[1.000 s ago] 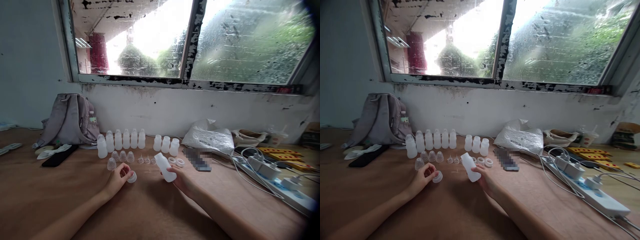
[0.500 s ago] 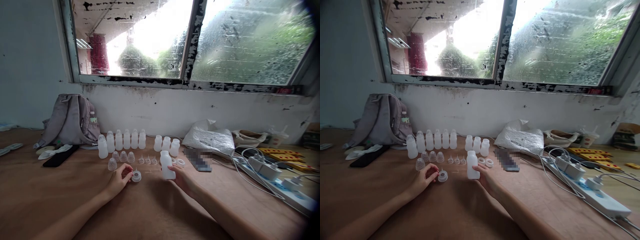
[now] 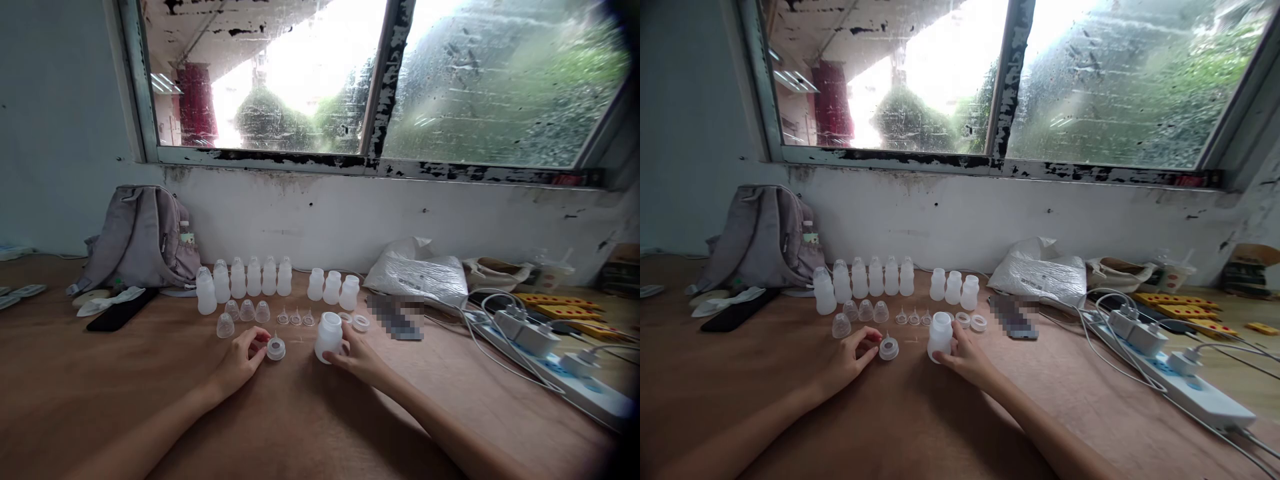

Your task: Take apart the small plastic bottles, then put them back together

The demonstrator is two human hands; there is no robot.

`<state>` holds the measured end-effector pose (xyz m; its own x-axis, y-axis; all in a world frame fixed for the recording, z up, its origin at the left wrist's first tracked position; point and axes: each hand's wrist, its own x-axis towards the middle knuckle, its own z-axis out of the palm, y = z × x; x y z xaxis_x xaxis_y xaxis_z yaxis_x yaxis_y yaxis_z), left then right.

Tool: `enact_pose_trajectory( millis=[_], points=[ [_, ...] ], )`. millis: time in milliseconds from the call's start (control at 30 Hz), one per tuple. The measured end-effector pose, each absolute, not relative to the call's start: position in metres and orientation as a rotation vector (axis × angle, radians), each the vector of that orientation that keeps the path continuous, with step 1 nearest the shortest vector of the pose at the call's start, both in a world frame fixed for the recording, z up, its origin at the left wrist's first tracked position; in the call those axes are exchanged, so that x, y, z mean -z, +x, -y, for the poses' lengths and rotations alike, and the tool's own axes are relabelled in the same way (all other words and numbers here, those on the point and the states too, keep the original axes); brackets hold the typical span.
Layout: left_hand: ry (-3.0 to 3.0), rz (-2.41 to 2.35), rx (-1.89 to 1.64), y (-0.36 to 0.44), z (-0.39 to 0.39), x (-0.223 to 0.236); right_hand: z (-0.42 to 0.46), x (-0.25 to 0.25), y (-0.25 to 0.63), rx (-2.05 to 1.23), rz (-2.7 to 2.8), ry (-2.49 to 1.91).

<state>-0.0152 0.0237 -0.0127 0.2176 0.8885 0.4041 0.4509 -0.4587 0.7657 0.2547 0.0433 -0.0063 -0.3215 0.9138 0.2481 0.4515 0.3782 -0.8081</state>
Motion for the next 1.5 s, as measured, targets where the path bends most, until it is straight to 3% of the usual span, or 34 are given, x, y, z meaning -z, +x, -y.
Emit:
enact_pose_trajectory(
  millis=[267,433,700,1133,1500],
  points=[
    [2.313,-1.325,-0.943,-0.022,-0.04,0.018,-0.044,-0.04,0.252,-0.113,2.094,-1.215],
    [2.402,-1.387,-0.844,-0.019,-0.053,0.015,-0.075,-0.068,0.241,-0.185,2.153,-1.197],
    [2.45,-1.422,-0.9,-0.008,-0.065,0.023,-0.162,-0.097,0.208,0.167,2.224,-1.371],
    [2.716,-1.452,-0.867,-0.008,-0.053,0.022,-0.224,-0.071,0.182,0.269,2.348,-1.683],
    [2.738,-1.432,-0.887,-0.008,-0.054,0.023,-0.217,-0.069,0.184,0.305,2.256,-1.571]
  ],
)
